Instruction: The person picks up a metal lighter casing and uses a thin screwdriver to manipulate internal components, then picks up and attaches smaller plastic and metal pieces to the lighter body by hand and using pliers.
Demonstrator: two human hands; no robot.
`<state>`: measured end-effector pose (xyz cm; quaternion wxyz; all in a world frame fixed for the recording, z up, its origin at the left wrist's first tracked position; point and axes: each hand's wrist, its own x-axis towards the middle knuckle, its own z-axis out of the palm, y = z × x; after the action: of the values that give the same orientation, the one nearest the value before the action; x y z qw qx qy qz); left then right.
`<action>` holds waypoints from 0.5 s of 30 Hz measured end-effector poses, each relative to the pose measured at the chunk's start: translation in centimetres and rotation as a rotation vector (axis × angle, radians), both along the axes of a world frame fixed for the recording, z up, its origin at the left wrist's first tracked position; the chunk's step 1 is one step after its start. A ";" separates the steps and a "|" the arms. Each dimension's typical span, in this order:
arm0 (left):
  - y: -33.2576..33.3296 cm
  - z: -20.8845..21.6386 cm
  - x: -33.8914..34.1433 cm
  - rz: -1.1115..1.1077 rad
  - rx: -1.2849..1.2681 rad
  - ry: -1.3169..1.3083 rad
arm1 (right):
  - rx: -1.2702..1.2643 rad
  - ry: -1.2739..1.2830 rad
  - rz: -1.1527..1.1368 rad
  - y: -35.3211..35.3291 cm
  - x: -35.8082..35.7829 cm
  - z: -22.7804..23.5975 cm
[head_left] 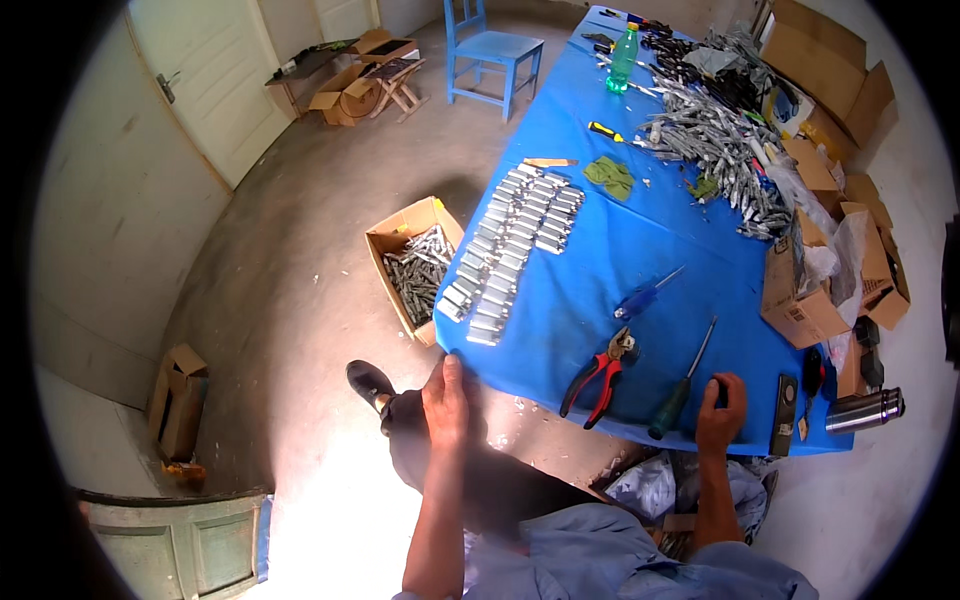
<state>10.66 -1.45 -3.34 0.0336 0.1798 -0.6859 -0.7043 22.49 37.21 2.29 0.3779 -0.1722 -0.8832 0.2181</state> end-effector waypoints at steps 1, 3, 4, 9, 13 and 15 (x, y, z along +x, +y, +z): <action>-0.1 0.4 0.0 -0.022 0.017 0.002 | -0.018 0.015 -0.005 0.0 0.1 -0.2; 0.4 0.8 0.0 -0.013 0.048 0.015 | -0.046 0.040 -0.018 0.4 0.3 -0.3; 0.6 1.0 -0.1 -0.012 0.064 0.021 | -0.103 0.045 -0.038 0.5 0.4 -0.2; 0.8 0.8 -0.4 -0.003 0.131 -0.021 | -0.290 0.132 -0.015 2.0 -0.5 2.0; 0.0 -2.3 -1.2 -0.023 0.068 0.024 | -0.255 -0.118 0.260 -2.1 -3.9 8.0; 0.4 -1.4 -1.3 -0.031 0.027 -0.006 | -0.191 -0.218 0.464 -4.1 -5.9 9.6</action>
<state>9.39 -1.08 -4.78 0.0183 0.1719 -0.6790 -0.7135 16.56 33.07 11.89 0.2024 -0.0224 -0.9099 0.3613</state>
